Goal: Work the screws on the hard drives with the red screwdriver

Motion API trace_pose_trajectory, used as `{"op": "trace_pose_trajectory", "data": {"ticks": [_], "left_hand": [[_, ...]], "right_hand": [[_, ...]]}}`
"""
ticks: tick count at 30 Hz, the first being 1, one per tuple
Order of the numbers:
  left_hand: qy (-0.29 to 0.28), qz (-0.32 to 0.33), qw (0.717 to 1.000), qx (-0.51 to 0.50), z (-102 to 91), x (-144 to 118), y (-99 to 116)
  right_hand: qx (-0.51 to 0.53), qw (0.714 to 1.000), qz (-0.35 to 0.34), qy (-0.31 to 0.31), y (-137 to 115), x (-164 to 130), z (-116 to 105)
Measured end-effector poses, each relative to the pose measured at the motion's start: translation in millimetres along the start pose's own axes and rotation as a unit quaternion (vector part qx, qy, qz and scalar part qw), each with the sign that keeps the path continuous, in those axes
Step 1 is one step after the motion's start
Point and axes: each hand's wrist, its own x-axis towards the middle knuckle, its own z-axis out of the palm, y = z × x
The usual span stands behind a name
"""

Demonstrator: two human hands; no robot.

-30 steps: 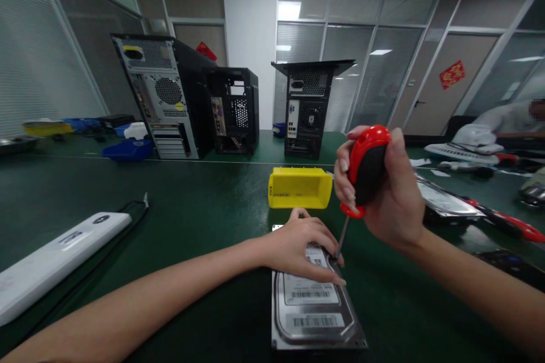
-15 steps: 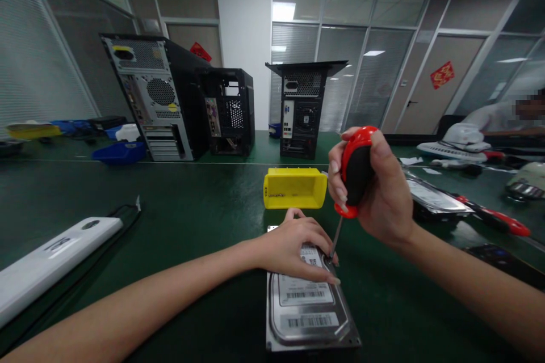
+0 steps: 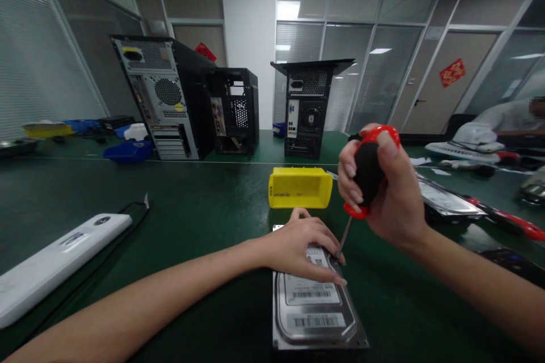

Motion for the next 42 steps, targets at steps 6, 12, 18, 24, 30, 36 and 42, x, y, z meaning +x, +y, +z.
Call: {"op": "trace_pose_trajectory", "data": {"ticks": [6,12,18,24,30,36,42], "left_hand": [[-0.007,-0.010,1.000,-0.002,-1.3,0.0,1.5],[-0.005,-0.003,1.000,0.000,-1.6,0.2,1.9],[-0.004,-0.005,1.000,-0.004,-2.1,0.1,1.8],[-0.002,-0.006,1.000,-0.001,-1.0,-0.2,1.5],[0.000,-0.014,1.000,0.005,0.1,0.4,2.2],[-0.002,-0.005,1.000,0.001,-1.2,-0.2,1.8],[0.001,0.006,1.000,0.004,-0.9,-0.6,1.1]], "right_hand": [[-0.009,1.000,0.009,-0.017,1.0,0.3,-2.1],[-0.015,1.000,0.020,0.012,1.7,2.9,-2.2],[-0.029,0.999,0.013,-0.003,0.5,4.0,-2.2],[0.016,0.999,0.034,-0.004,-1.5,3.0,-1.6],[0.008,0.999,0.043,-0.011,0.7,2.7,-2.5],[-0.021,0.999,0.030,0.017,0.3,3.6,-0.6],[-0.028,0.999,0.031,-0.012,-0.8,3.0,-1.0]]}}
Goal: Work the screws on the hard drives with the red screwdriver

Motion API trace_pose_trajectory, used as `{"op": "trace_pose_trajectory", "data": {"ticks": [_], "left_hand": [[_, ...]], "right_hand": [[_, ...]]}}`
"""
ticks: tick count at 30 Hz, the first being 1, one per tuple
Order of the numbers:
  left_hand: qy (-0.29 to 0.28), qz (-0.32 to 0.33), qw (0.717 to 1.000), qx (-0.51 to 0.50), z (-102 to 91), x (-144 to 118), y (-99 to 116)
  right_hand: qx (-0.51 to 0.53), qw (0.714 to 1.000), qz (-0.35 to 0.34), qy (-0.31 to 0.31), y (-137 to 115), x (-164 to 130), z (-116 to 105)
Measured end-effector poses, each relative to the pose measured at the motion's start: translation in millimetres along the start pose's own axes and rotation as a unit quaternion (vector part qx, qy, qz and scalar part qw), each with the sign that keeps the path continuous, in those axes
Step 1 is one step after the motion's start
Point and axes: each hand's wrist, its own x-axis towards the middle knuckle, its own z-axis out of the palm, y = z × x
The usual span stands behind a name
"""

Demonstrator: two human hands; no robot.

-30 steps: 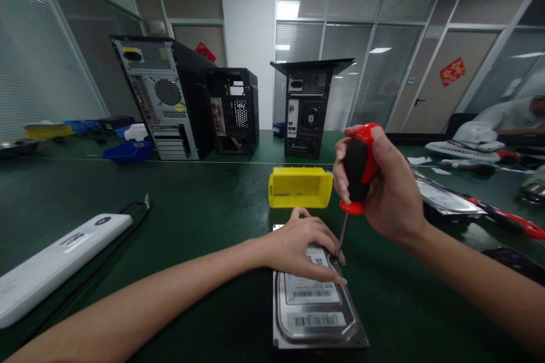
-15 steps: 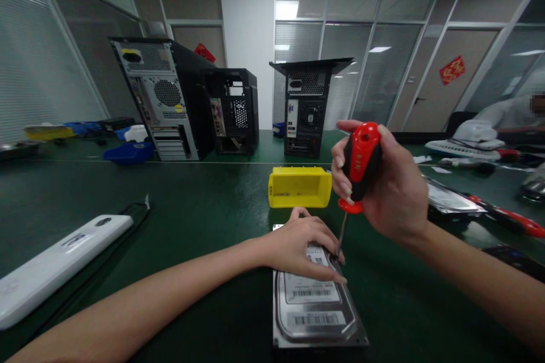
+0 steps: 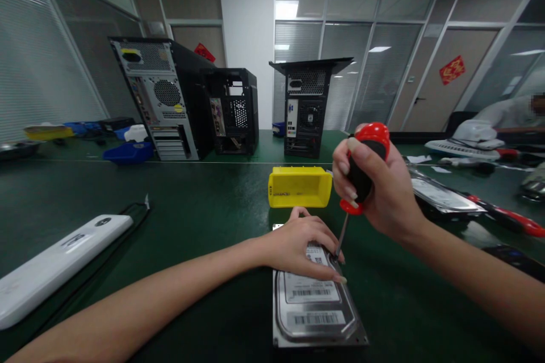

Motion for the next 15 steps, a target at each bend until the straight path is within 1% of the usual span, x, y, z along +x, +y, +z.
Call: {"op": "trace_pose_trajectory", "data": {"ticks": [4,8,12,15], "left_hand": [[0.001,0.000,1.000,0.003,0.5,0.1,-0.1],[-0.003,0.001,1.000,0.004,0.4,0.6,-0.3],[-0.004,0.002,1.000,0.006,0.3,0.8,-0.9],[-0.004,0.005,1.000,0.007,0.4,0.7,-1.2]], "right_hand": [[0.037,0.999,-0.001,-0.012,-0.7,-1.3,0.8],[0.030,0.999,0.007,-0.022,-1.3,-2.9,0.2],[0.028,0.999,0.023,-0.020,-0.5,-3.2,-0.5],[0.018,1.000,0.022,-0.009,1.0,-2.1,-0.4]]}}
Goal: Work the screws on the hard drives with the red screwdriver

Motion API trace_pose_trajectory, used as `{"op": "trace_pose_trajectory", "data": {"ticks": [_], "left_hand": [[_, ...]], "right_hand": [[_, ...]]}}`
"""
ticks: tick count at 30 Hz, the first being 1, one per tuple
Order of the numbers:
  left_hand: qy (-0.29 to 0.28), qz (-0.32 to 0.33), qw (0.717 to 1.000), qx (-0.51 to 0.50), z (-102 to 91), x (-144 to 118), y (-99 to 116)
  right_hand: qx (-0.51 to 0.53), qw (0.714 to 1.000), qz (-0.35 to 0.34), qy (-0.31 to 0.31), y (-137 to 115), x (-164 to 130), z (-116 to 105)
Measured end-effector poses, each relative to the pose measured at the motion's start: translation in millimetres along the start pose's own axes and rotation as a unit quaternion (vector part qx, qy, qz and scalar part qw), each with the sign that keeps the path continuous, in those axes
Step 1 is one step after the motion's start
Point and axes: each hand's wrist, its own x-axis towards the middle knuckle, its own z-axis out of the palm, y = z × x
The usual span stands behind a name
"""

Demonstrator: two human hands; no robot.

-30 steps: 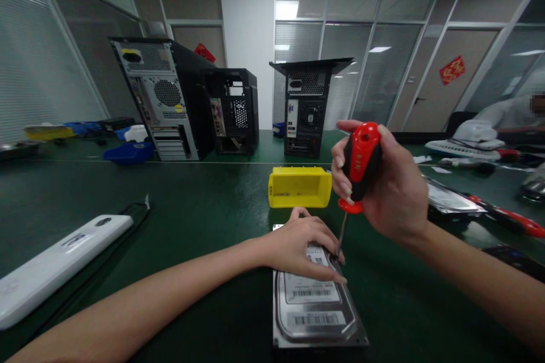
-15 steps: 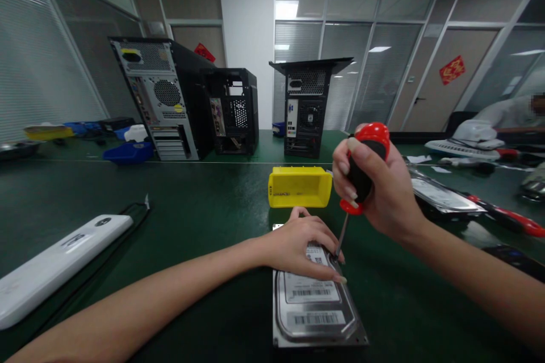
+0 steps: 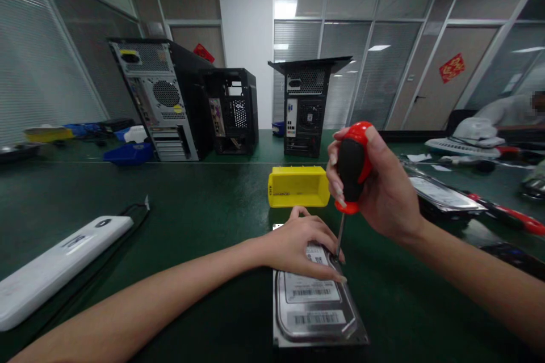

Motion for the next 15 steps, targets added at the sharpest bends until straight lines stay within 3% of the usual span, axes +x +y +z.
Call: {"op": "trace_pose_trajectory", "data": {"ticks": [15], "left_hand": [[0.000,0.000,1.000,-0.004,-0.3,0.0,0.8]], "right_hand": [[0.020,0.999,-0.029,-0.037,1.8,-4.6,-0.7]]}}
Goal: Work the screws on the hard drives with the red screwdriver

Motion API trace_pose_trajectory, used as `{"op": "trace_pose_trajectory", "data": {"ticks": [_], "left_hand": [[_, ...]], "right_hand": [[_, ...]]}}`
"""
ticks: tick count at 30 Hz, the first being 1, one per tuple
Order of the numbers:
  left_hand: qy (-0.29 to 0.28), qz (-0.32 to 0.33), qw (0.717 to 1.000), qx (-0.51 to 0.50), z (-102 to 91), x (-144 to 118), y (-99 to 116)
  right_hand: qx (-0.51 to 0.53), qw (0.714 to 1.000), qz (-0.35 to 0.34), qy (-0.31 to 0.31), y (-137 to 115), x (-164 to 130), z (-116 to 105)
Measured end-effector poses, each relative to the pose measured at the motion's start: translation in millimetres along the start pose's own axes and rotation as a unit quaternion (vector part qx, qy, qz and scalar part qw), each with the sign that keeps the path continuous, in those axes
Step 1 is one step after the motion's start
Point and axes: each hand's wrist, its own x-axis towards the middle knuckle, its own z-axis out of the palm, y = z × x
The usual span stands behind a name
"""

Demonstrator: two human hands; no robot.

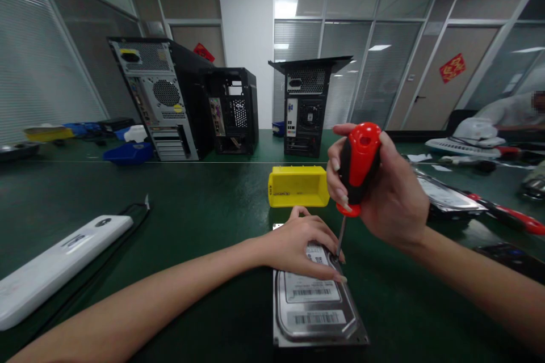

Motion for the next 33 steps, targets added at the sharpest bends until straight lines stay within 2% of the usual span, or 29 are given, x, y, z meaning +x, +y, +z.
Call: {"op": "trace_pose_trajectory", "data": {"ticks": [17,25,33], "left_hand": [[0.006,-0.004,1.000,-0.007,0.4,-0.5,-0.3],[0.012,-0.003,1.000,-0.012,0.8,-0.9,-0.3],[0.009,-0.012,1.000,-0.010,0.2,-0.5,1.1]], "right_hand": [[-0.021,1.000,0.015,-0.009,4.6,-0.4,0.2],[0.007,0.997,0.067,-0.033,0.9,-3.6,3.9],[-0.034,0.998,0.052,-0.018,-0.2,-1.3,2.8]]}}
